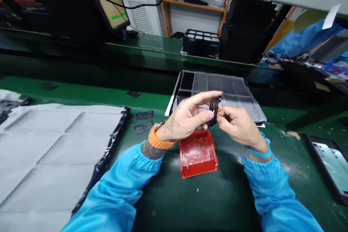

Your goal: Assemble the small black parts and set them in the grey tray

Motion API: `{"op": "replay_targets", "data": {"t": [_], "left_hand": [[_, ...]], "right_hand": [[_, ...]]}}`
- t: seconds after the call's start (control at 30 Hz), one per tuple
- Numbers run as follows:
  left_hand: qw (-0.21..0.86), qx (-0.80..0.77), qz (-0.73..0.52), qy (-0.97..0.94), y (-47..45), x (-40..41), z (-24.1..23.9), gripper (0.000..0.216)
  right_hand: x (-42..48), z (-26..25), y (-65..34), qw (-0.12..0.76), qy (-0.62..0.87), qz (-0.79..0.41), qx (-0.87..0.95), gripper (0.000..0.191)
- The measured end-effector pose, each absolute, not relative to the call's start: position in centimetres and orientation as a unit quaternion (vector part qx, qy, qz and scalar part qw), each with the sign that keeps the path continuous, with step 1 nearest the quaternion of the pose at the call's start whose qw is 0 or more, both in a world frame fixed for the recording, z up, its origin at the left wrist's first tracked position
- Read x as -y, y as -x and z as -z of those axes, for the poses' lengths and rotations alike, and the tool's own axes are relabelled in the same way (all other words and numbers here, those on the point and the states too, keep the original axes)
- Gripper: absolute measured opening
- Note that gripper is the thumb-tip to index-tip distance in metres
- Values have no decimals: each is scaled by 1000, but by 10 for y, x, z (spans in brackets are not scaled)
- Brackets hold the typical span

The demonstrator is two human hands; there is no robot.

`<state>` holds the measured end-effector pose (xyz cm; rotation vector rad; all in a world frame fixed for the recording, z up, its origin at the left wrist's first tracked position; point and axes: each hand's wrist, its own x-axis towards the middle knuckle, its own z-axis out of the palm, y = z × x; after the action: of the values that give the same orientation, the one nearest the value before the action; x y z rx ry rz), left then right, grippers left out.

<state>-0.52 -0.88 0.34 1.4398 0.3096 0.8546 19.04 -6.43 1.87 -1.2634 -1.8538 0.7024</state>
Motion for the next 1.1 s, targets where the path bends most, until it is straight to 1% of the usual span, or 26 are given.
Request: {"op": "replay_targets", "data": {"t": [0.13,0.3,0.37,0.5,0.67,0.77,0.83,0.9,0.97,1.03,1.1], "left_hand": [[668,-134,-395,-617,4,7,-3,60],[673,-133,-413,-599,4,3,-4,61],[667,-134,-413,-606,4,3,-4,61],[655,-131,-405,-624,5,4,-3,56],[649,-112,-405,-634,5,7,-2,49],[646,-116,-411,-632,5,6,-1,50],[639,-115,-421,-633,4,5,-1,50],[627,-107,-433,-639,4,4,-1,49],[618,-99,-432,-649,5,3,-2,48],[622,-94,-416,-656,5,3,-2,46],[641,-82,-392,-655,5,3,-2,46]], "right_hand": [[66,-18,-191,390,496,-280,724,22],[68,-19,-193,396,479,-367,692,18],[69,-19,-193,402,473,-381,685,16],[66,-18,-190,406,474,-360,693,17],[64,-16,-187,391,494,-299,716,18],[65,-16,-187,397,501,-274,718,22],[65,-17,-189,399,500,-284,715,26],[64,-17,-191,424,494,-306,694,22],[63,-17,-194,483,481,-332,652,15],[60,-16,-197,537,458,-356,613,16],[59,-16,-199,552,436,-383,599,16]]}}
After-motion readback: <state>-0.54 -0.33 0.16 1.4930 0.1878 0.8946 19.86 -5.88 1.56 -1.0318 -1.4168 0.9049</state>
